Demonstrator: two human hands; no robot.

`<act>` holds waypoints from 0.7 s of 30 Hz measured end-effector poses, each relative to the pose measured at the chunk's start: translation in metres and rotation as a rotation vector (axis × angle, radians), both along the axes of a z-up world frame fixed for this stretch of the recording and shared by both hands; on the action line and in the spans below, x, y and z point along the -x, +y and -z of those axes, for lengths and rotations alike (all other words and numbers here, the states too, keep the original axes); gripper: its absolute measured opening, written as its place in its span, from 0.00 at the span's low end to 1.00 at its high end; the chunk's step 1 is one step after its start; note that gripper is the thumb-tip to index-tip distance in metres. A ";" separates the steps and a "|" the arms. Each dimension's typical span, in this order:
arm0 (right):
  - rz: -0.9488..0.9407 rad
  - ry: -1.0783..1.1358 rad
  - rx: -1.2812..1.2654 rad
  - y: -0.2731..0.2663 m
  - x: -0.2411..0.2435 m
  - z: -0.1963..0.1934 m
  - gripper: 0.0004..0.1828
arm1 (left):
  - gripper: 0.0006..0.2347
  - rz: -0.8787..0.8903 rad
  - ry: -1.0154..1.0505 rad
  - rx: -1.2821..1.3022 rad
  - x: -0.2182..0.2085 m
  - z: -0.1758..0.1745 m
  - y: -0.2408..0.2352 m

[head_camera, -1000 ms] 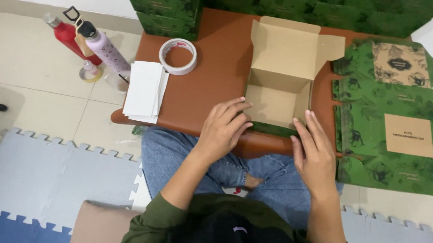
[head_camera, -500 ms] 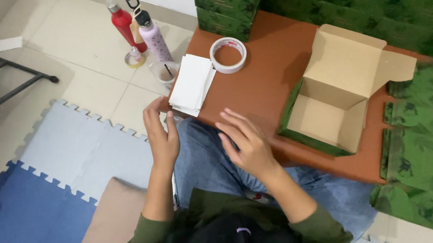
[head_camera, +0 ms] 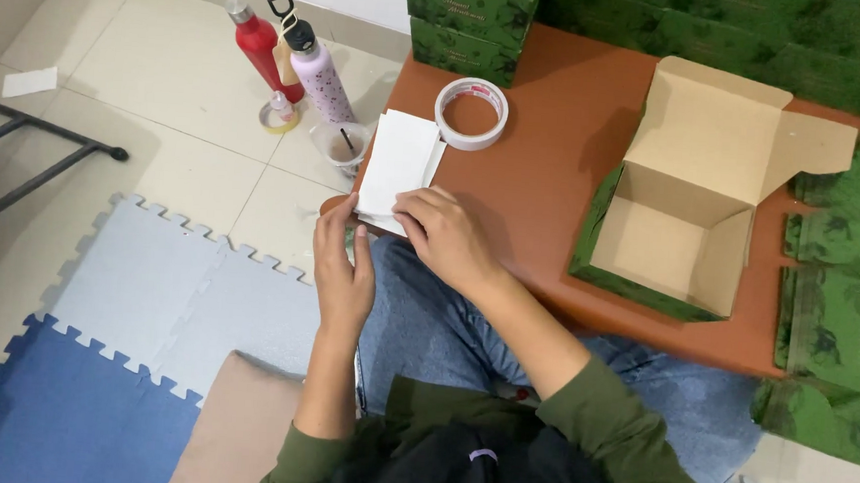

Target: The person assembles flat cardboard boxes by folding the sides and flaps into shape. They place a white paper insert inside each box, close the lid, and stack the finished boxes on the table. The process is repeated for multiple boxes.

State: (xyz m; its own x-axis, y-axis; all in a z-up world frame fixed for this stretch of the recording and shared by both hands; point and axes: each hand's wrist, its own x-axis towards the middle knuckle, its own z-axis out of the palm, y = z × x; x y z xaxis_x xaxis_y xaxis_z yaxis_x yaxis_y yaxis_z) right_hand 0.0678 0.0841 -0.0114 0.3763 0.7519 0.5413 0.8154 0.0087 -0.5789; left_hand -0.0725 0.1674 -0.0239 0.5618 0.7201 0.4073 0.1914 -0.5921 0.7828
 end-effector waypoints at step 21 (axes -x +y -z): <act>0.192 0.446 -0.352 -0.013 0.007 -0.034 0.06 | 0.19 -0.029 -0.027 -0.070 0.003 -0.006 -0.004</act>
State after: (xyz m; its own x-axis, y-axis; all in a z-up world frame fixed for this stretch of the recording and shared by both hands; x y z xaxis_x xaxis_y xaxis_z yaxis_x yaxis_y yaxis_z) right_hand 0.0608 0.0708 0.0225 0.7356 0.4522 0.5044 0.5007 0.1385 -0.8545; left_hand -0.0756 0.1636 -0.0181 0.5295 0.7050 0.4717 0.1884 -0.6399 0.7450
